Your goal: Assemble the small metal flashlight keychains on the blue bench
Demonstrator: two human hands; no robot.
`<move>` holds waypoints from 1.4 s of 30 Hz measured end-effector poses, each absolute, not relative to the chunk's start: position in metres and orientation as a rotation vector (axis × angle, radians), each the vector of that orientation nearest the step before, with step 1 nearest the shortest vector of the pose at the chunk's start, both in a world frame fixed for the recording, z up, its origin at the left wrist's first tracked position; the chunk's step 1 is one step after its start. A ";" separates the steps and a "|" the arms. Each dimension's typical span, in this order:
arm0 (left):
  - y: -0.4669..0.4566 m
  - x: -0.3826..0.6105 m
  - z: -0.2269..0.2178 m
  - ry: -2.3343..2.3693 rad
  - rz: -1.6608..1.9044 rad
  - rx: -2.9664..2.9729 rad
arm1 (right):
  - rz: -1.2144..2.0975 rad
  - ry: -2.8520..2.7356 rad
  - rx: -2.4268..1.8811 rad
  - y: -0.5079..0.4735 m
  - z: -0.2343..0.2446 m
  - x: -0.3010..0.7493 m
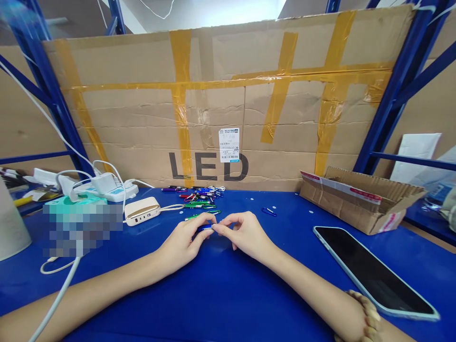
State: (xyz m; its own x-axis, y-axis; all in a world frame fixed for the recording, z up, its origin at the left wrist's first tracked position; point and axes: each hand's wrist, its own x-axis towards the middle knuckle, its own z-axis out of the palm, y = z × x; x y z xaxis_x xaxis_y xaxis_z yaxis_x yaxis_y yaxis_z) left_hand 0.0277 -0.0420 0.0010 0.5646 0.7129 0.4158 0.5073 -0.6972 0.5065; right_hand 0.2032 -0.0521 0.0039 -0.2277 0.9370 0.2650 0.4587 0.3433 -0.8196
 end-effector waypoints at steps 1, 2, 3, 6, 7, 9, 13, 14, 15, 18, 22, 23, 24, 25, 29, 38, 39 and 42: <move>-0.041 0.028 0.001 1.010 0.872 2.466 | 0.725 -1.854 -1.246 -0.052 0.003 0.204; -0.041 0.028 0.001 1.021 0.873 2.455 | 0.656 -1.875 -1.259 -0.051 0.003 0.204; -0.039 0.028 0.001 1.035 0.875 2.436 | 0.576 -1.897 -1.261 -0.051 0.003 0.205; -0.036 0.028 0.001 1.082 0.888 2.364 | 0.317 -1.973 -1.161 -0.050 0.003 0.208; -0.035 0.028 0.001 1.088 0.890 2.346 | 0.241 -1.999 -1.107 -0.050 0.003 0.209; -0.034 0.028 0.000 1.076 0.889 2.326 | 0.109 -2.037 -1.031 -0.049 0.002 0.211; -0.033 0.029 0.000 1.026 0.853 2.342 | -0.001 -2.072 -0.992 -0.048 0.001 0.212; -0.033 0.029 -0.001 1.018 0.843 2.351 | -0.001 -2.073 -0.989 -0.048 0.001 0.212; -0.033 0.029 -0.001 1.009 0.832 2.358 | 0.005 -2.071 -0.985 -0.048 0.001 0.212; -0.031 0.029 -0.002 0.997 0.799 2.364 | -0.006 -2.094 -0.964 -0.047 0.003 0.213; -0.032 0.029 -0.001 1.000 0.746 2.364 | -0.103 -2.165 -0.921 -0.047 0.004 0.216; -0.032 0.029 -0.001 1.002 0.736 2.364 | -0.126 -2.174 -0.916 -0.047 0.004 0.216; -0.032 0.029 0.000 1.002 0.726 2.365 | -0.144 -2.179 -0.914 -0.047 0.004 0.216; -0.032 0.029 0.000 0.999 0.718 2.366 | -0.155 -2.185 -0.915 -0.046 0.004 0.216; -0.032 0.030 0.000 0.951 0.706 2.370 | -0.136 -2.197 -0.923 -0.046 0.005 0.217; -0.033 0.030 -0.001 0.943 0.667 2.367 | 0.053 -2.149 -0.903 -0.046 0.003 0.216; -0.033 0.030 -0.002 0.941 0.674 2.363 | 0.065 -2.144 -0.916 -0.047 0.003 0.215; -0.033 0.029 -0.002 0.902 0.719 2.331 | 0.066 -2.141 -0.943 -0.049 0.004 0.214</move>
